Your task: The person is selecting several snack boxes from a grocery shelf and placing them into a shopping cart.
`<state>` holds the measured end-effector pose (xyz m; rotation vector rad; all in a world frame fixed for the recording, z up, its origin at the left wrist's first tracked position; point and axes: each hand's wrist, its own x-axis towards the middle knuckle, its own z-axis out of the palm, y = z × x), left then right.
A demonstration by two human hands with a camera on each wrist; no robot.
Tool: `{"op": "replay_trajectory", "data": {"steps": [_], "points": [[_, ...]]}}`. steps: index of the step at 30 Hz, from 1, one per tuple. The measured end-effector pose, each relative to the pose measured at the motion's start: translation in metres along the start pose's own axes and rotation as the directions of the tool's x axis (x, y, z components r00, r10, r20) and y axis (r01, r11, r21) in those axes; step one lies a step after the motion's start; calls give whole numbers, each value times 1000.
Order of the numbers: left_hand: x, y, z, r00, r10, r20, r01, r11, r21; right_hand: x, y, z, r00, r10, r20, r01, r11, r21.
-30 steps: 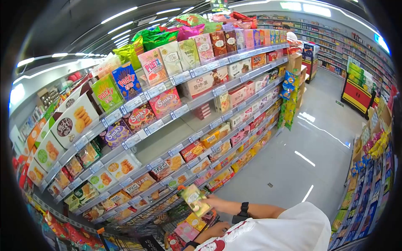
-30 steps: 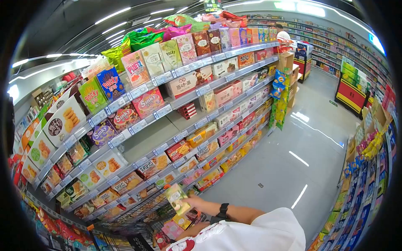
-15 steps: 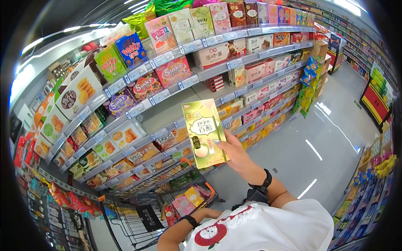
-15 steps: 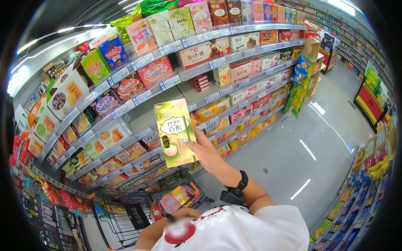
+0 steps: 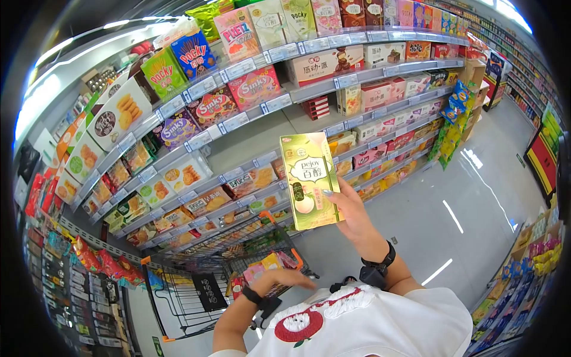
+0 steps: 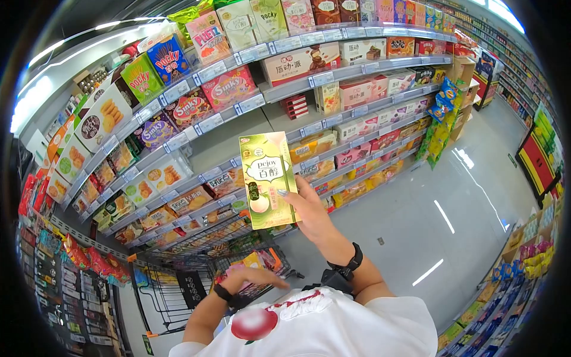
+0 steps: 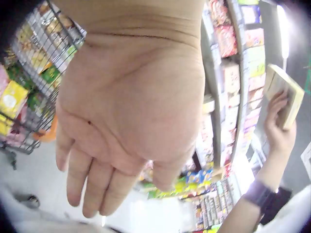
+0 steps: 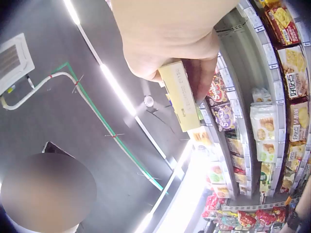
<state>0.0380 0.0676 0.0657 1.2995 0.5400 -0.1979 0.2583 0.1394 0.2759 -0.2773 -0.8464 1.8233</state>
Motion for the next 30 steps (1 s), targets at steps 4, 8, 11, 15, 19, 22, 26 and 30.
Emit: {"op": "replay_trajectory", "data": {"steps": [4, 8, 11, 15, 19, 22, 26, 30], "points": [[-66, 93, -21, 845, 358, -399, -467, 856, -221, 5, -5, -5, 991, 89, 100, -88, 996, -8], [-89, 170, -20, 335, 371, -866, -942, 149, -300, 11, -2, 3, 987, 121, 103, -123, 992, 9], [-84, 197, -8, 328, 340, -881, -939, 220, -264, 12, -6, 7, 969, 166, 182, -168, 986, -6], [-63, 224, 14, 290, 372, -882, -939, 289, -187, 12, -8, 2, 936, 260, 236, -255, 966, -50], [-52, 225, 16, 331, 314, -890, -938, 214, -273, 10, -12, -10, 916, 319, 243, -313, 948, -66], [-45, 237, 25, 351, 319, -881, -933, 195, -301, 7, -15, -14, 916, 336, 219, -328, 942, -72], [-31, 236, 24, 373, 295, -880, -925, 190, -329, 2, -20, -26, 921, 337, 194, -328, 941, -81], [-9, 234, 22, 418, 238, -876, -908, 138, -396, -4, -30, -51, 919, 355, 171, -341, 934, -107]]}}
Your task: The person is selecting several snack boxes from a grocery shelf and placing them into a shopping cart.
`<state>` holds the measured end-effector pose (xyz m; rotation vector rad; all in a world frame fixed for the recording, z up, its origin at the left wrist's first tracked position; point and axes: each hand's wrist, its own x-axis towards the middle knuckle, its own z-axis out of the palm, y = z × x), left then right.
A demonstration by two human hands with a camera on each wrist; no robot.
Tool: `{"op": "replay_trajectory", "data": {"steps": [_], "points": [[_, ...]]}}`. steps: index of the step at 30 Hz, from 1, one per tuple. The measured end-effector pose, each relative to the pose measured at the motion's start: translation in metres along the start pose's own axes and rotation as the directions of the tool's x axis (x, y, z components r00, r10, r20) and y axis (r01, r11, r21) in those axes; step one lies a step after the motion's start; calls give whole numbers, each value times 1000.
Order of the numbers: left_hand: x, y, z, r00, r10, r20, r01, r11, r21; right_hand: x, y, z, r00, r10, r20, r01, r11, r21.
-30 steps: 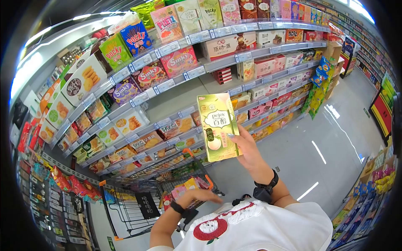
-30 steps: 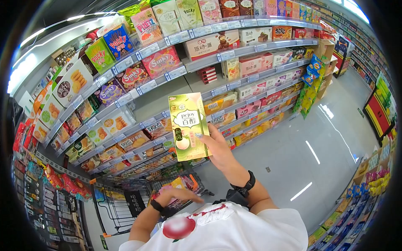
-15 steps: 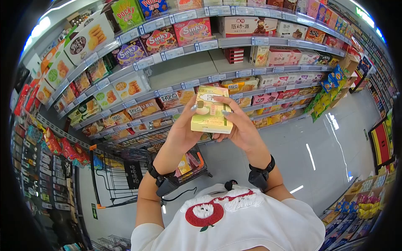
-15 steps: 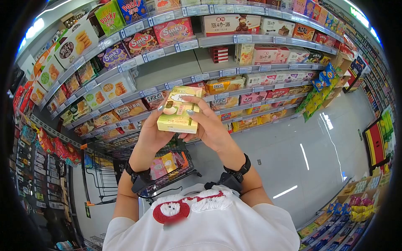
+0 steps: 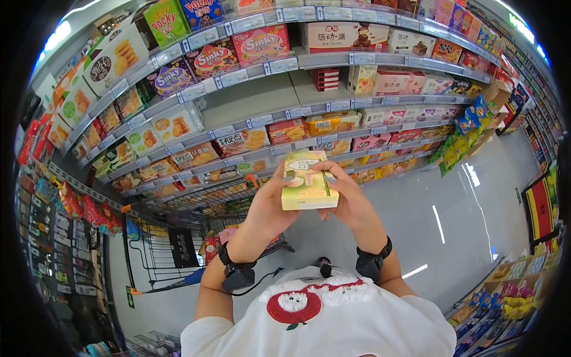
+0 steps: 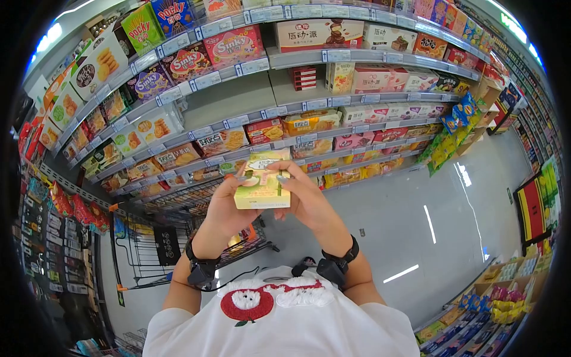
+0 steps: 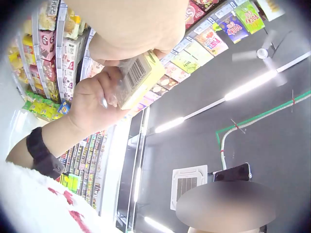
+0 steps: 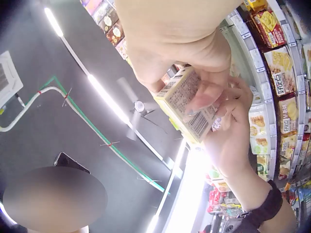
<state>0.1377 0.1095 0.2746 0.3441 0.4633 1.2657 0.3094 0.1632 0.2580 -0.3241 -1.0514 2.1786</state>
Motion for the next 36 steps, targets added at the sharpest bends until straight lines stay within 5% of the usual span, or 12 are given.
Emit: {"op": "replay_trajectory", "data": {"steps": [6, 10, 13, 17, 20, 24, 29, 31, 34, 36], "points": [[17, -28, 1, 1000, 21, -20, -20, 999, 35, -16, -11, -17, 995, -70, -78, 69, 998, -7], [24, -47, -12, 977, 205, -52, -191, 960, 203, -22, -9, -33, 987, -73, -144, 66, 997, -47], [28, -52, -24, 899, 435, 43, -380, 730, 568, -23, -5, -47, 978, -152, -141, 109, 956, -273], [27, -45, -24, 882, 456, 120, -389, 561, 731, -19, 0, -57, 988, -138, -73, 109, 946, -304], [25, -38, -36, 837, 490, 244, -402, 248, 882, -9, 9, -60, 986, -152, -74, 119, 934, -338], [13, -20, -42, 808, 527, 264, -235, -123, 964, 25, 32, -65, 984, -169, -52, 121, 860, -496], [-13, 0, -79, 757, 601, 255, -225, -126, 966, 59, 69, -54, 994, -102, -46, 51, 784, -619], [-17, 13, -95, 710, 634, 307, -212, -223, 951, 75, 79, -42, 990, -137, -46, 76, 767, -637], [-21, 37, -114, 650, 647, 398, -182, -376, 908, 103, 82, -32, 982, -186, 20, 95, 408, -908], [-21, 60, -128, 631, 616, 471, -168, -484, 859, 123, 81, -22, 978, -202, 50, 135, 437, -889]]}}
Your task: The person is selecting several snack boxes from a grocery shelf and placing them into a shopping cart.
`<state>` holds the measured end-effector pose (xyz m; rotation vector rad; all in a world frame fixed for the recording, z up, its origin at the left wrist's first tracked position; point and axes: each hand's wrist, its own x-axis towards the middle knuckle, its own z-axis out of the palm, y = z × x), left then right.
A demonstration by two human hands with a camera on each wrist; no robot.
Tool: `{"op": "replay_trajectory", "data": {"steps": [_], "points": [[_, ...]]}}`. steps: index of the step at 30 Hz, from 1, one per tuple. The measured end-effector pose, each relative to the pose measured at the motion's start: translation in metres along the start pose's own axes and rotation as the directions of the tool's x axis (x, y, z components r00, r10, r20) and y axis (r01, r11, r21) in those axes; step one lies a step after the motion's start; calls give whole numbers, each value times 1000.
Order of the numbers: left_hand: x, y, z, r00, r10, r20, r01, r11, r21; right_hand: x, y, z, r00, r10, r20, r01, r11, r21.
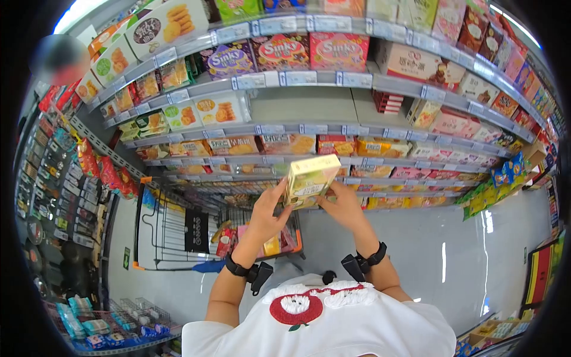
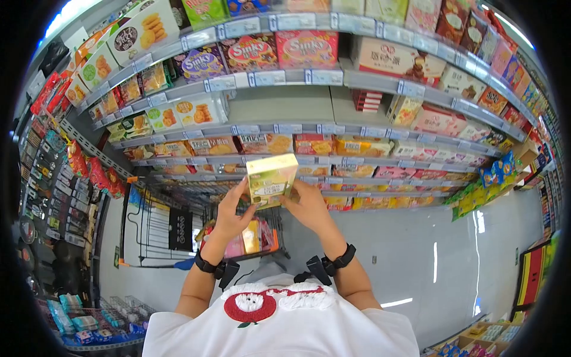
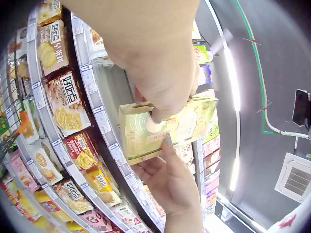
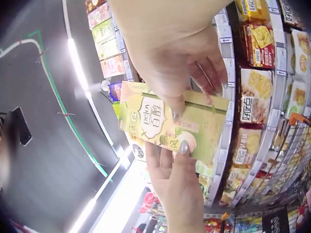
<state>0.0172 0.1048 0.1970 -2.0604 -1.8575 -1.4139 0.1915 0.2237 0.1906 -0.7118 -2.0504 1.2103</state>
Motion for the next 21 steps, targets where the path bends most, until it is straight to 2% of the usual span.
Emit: {"op": "replay_trajectory", "data": {"steps": [5, 6, 8, 9, 12, 13, 16, 17, 21], "points": [[22, -58, -21, 995, 7, -98, -17, 994, -104, 60, -6, 23, 996, -88, 22, 89, 995, -35], [30, -71, -25, 990, 62, -130, -69, 996, -52, 73, -6, 31, 978, -205, -28, 205, 979, 8], [48, -95, -35, 970, 171, -175, -164, 985, 54, 102, -8, 43, 952, -307, -2, 305, 946, -106], [56, -116, -33, 962, 189, -198, -188, 982, 22, 118, 3, 51, 879, -473, -56, 462, 876, -141], [85, -158, -29, 980, 78, -182, -88, 995, -48, 154, 15, 72, 841, -516, -163, 471, 846, -248], [93, -172, -27, 983, 71, -168, -78, 996, -32, 163, 18, 77, 864, -472, -176, 418, 867, -270], [113, -193, -20, 982, -47, -184, -1, 968, -250, 178, 17, 88, 860, -448, -243, 350, 867, -355], [118, -200, -21, 988, -56, -143, 30, 983, -179, 183, 17, 89, 858, -441, -262, 338, 870, -359], [145, -225, -9, 993, -40, -110, 25, 990, -138, 217, 38, 84, 838, -468, -278, 355, 857, -372]]}}
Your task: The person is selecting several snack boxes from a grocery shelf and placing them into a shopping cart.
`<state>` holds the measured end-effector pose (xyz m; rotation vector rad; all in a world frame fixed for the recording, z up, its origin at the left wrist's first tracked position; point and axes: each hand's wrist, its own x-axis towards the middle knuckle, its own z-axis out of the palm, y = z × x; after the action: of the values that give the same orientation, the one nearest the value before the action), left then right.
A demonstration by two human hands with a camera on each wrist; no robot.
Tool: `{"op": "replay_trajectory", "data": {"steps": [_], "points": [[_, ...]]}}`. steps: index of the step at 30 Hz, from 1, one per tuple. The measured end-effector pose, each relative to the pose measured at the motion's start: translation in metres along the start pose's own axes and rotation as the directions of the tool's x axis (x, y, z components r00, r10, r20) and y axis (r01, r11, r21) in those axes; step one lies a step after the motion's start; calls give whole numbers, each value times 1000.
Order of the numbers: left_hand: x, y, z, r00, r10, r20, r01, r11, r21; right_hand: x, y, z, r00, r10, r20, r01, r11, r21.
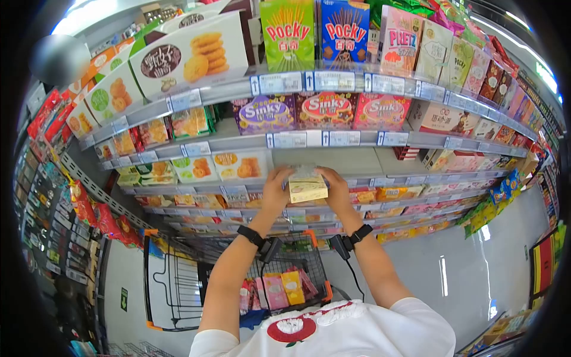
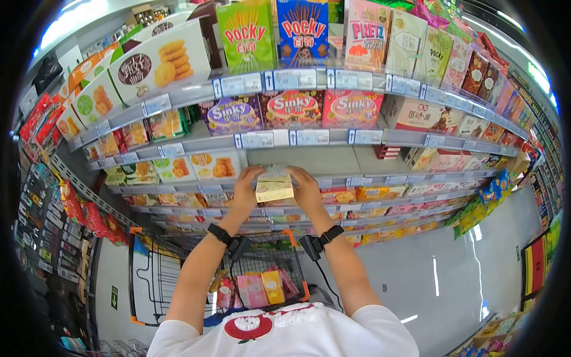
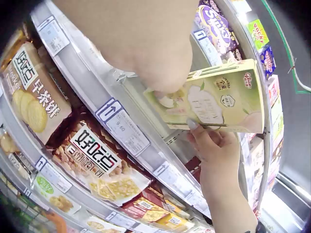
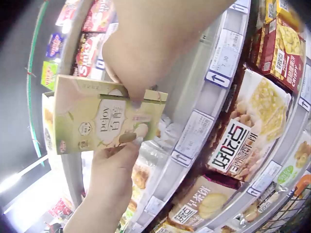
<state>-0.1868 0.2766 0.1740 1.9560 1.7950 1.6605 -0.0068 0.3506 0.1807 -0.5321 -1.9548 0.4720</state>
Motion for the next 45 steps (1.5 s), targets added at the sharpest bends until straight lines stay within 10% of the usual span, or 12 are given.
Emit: {"op": "replay_trajectory", "data": {"steps": [8, 14, 18, 45], "points": [[33, -35, 21, 994, -100, 46, 93, 985, 146, 34, 50, 13, 987, -113, 116, 134, 972, -192], [46, -75, 35, 979, -148, 137, 83, 915, 395, 44, 80, 27, 991, 3, 132, 4, 999, -48], [66, -50, 37, 922, -361, 143, 290, 886, 363, 48, 85, 35, 961, 201, 192, -141, 948, -284], [51, -66, 59, 945, -325, 36, 271, 841, 468, 46, 95, 47, 967, 196, 161, -127, 924, -362]]}}
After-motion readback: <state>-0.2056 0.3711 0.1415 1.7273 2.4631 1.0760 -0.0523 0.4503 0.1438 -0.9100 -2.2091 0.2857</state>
